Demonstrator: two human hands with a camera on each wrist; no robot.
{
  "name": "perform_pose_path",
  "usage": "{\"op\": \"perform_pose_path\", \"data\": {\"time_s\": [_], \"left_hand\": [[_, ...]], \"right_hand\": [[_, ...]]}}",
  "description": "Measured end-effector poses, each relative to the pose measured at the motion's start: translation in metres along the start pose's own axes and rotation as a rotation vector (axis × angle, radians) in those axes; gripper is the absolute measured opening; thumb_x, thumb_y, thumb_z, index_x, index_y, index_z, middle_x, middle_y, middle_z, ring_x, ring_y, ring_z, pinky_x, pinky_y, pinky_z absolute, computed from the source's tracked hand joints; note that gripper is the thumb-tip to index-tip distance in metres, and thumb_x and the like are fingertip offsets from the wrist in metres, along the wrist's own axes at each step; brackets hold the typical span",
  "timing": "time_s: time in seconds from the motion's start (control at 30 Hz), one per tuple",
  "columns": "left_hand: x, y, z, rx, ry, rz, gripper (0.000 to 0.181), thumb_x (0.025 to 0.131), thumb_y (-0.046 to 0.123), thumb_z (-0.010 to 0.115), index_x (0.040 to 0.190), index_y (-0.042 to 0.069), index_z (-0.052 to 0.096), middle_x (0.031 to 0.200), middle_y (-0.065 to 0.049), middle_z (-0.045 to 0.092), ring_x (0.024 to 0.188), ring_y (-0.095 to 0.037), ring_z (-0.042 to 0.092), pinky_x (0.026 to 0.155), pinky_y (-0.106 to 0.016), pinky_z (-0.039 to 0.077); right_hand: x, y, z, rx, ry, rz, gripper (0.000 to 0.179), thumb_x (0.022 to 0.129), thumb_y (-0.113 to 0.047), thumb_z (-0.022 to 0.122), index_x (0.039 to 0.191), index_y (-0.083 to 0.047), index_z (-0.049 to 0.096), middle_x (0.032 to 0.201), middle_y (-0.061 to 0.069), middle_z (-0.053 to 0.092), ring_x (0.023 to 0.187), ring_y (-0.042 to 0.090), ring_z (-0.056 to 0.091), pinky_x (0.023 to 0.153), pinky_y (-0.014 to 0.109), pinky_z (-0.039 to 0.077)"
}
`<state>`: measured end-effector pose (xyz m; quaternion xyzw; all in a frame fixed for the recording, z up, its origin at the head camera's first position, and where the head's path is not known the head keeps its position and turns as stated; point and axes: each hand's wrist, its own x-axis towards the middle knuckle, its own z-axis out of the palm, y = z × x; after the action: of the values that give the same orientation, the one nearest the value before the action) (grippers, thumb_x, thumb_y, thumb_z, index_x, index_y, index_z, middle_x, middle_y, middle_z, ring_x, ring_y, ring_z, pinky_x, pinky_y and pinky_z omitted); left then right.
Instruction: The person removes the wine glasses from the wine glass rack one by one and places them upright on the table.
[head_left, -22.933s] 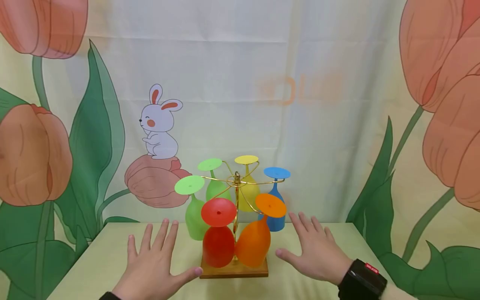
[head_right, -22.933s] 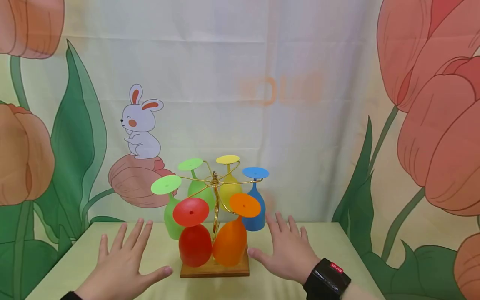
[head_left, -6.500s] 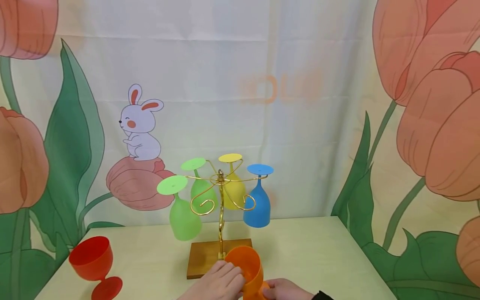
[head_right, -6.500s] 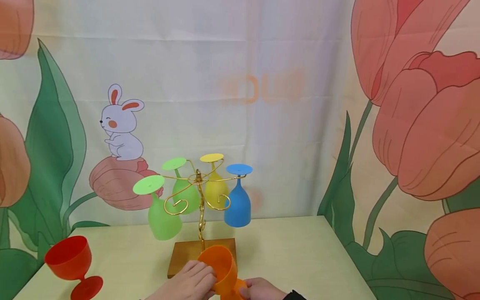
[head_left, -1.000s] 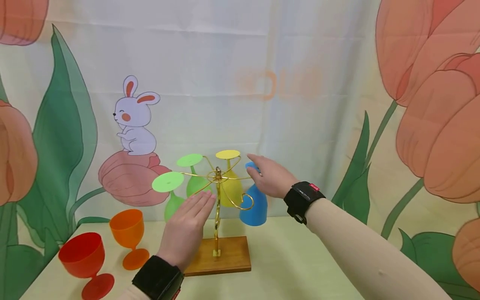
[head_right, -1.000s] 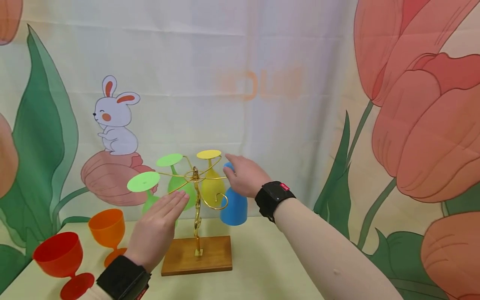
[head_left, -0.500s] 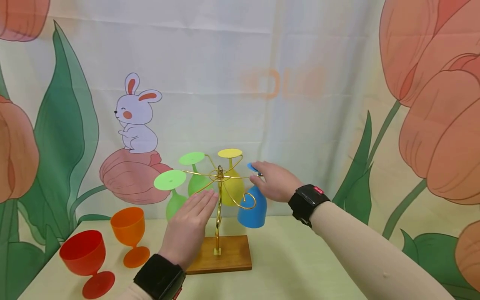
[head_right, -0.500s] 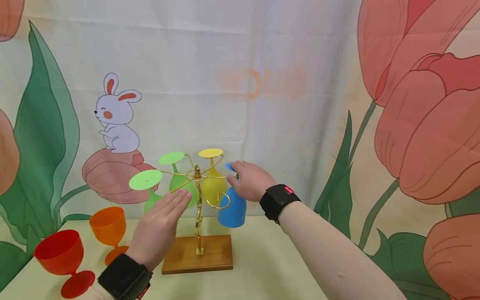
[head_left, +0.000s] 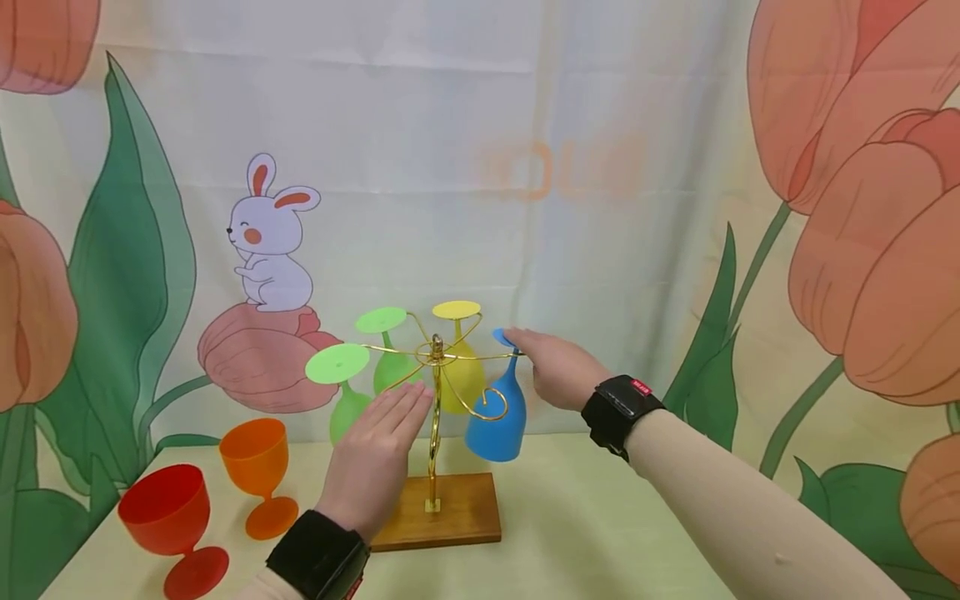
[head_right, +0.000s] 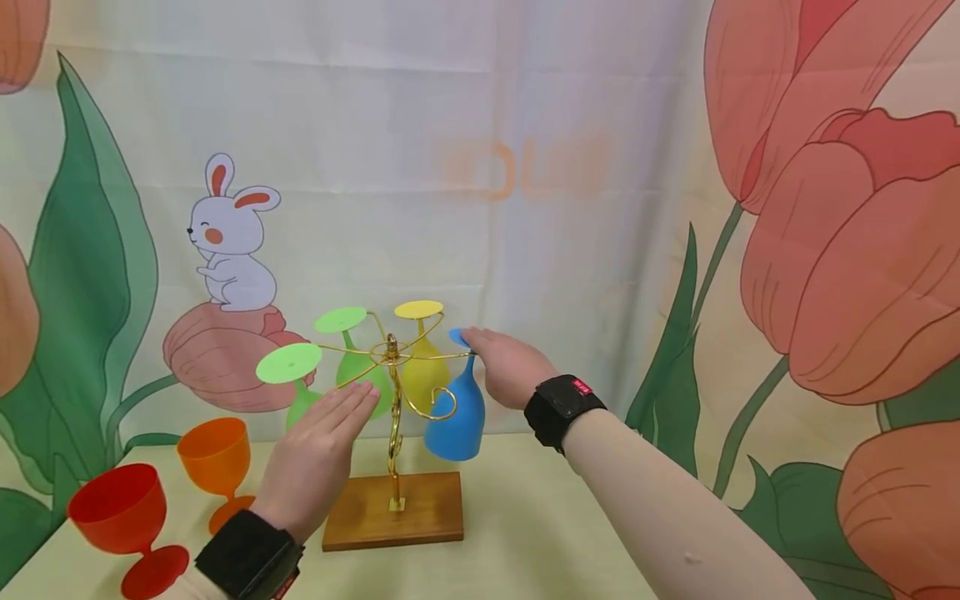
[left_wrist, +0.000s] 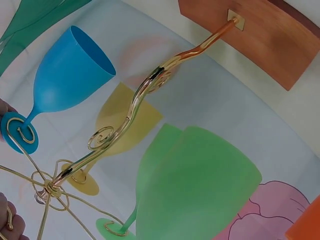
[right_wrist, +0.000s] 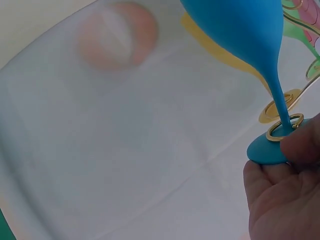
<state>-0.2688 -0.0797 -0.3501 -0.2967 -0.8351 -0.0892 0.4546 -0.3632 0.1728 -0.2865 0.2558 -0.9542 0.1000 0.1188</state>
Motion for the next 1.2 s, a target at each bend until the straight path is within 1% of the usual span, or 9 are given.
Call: {"op": "perform_pose_path", "data": {"time_s": [0.13, 0.27, 0.33, 0.5, 0.67, 0.8, 0.9, 1.03, 1.2], "left_hand": [[0.000, 0.000, 0.001, -0.002, -0.003, -0.006, 0.050, 0.081, -0.015, 0.045, 0.126, 0.005, 0.051, 0.125, -0.010, 0.052, 0.120, -0.022, 0.043, 0.101, -0.036, 0.031], [-0.001, 0.000, 0.002, -0.003, -0.003, -0.011, 0.051, 0.080, -0.016, 0.044, 0.126, 0.005, 0.051, 0.125, -0.010, 0.052, 0.120, -0.022, 0.043, 0.102, -0.036, 0.030], [-0.002, 0.000, 0.002, -0.006, -0.001, -0.016, 0.051, 0.080, -0.016, 0.044, 0.126, 0.005, 0.051, 0.125, -0.010, 0.052, 0.120, -0.022, 0.043, 0.102, -0.036, 0.030], [-0.003, 0.000, 0.002, -0.011, -0.003, -0.024, 0.053, 0.079, -0.017, 0.043, 0.127, 0.005, 0.050, 0.125, -0.009, 0.052, 0.120, -0.021, 0.042, 0.102, -0.036, 0.030], [-0.001, 0.000, 0.003, -0.010, 0.007, -0.017, 0.053, 0.079, -0.016, 0.041, 0.126, 0.005, 0.051, 0.125, -0.009, 0.052, 0.120, -0.021, 0.043, 0.102, -0.035, 0.029], [-0.002, -0.002, 0.003, -0.006, 0.019, -0.009, 0.050, 0.080, -0.015, 0.043, 0.124, 0.004, 0.052, 0.125, -0.010, 0.052, 0.119, -0.022, 0.044, 0.102, -0.036, 0.030], [-0.002, -0.003, 0.002, -0.005, 0.018, -0.009, 0.049, 0.079, -0.016, 0.044, 0.124, 0.004, 0.053, 0.125, -0.010, 0.053, 0.119, -0.022, 0.044, 0.102, -0.037, 0.030], [-0.003, -0.003, 0.001, -0.003, 0.011, -0.014, 0.051, 0.078, -0.017, 0.046, 0.125, 0.004, 0.052, 0.125, -0.010, 0.052, 0.119, -0.023, 0.043, 0.101, -0.037, 0.031], [-0.002, -0.002, 0.002, -0.001, 0.003, -0.010, 0.053, 0.077, -0.016, 0.050, 0.126, 0.005, 0.051, 0.125, -0.010, 0.052, 0.119, -0.023, 0.043, 0.101, -0.038, 0.031]], "right_hand": [[-0.003, -0.001, -0.001, -0.050, 0.002, 0.001, 0.062, 0.087, 0.005, 0.046, 0.141, -0.020, 0.028, 0.139, -0.002, 0.036, 0.127, 0.018, 0.032, 0.101, 0.035, 0.031], [-0.007, -0.003, -0.002, -0.110, 0.035, -0.011, 0.064, 0.085, 0.004, 0.054, 0.140, -0.018, 0.030, 0.138, 0.000, 0.038, 0.125, 0.019, 0.036, 0.099, 0.036, 0.034], [-0.008, -0.003, -0.001, -0.131, 0.058, -0.013, 0.062, 0.085, 0.002, 0.055, 0.139, -0.018, 0.032, 0.137, 0.000, 0.040, 0.124, 0.019, 0.038, 0.098, 0.035, 0.035], [-0.013, 0.000, 0.001, -0.143, 0.094, -0.022, 0.059, 0.086, -0.001, 0.055, 0.139, -0.016, 0.034, 0.136, 0.001, 0.041, 0.123, 0.020, 0.038, 0.097, 0.036, 0.036], [-0.018, 0.002, 0.002, -0.172, 0.147, -0.089, 0.057, 0.085, 0.000, 0.055, 0.137, -0.016, 0.037, 0.135, 0.003, 0.043, 0.123, 0.021, 0.039, 0.096, 0.037, 0.037], [-0.021, -0.008, -0.002, -0.201, 0.183, -0.137, 0.055, 0.085, 0.000, 0.055, 0.135, -0.018, 0.041, 0.131, 0.001, 0.047, 0.120, 0.020, 0.043, 0.094, 0.036, 0.040], [-0.018, -0.018, -0.004, -0.240, 0.186, -0.161, 0.055, 0.085, 0.000, 0.055, 0.134, -0.019, 0.042, 0.129, -0.001, 0.049, 0.119, 0.018, 0.044, 0.093, 0.034, 0.041], [-0.008, -0.029, -0.006, -0.284, 0.173, -0.182, 0.054, 0.085, 0.001, 0.056, 0.133, -0.020, 0.044, 0.129, -0.002, 0.049, 0.119, 0.016, 0.043, 0.094, 0.032, 0.040], [0.007, -0.036, -0.008, -0.282, 0.150, -0.210, 0.055, 0.083, 0.003, 0.057, 0.132, -0.018, 0.044, 0.128, 0.000, 0.050, 0.117, 0.017, 0.046, 0.091, 0.033, 0.042]]}}
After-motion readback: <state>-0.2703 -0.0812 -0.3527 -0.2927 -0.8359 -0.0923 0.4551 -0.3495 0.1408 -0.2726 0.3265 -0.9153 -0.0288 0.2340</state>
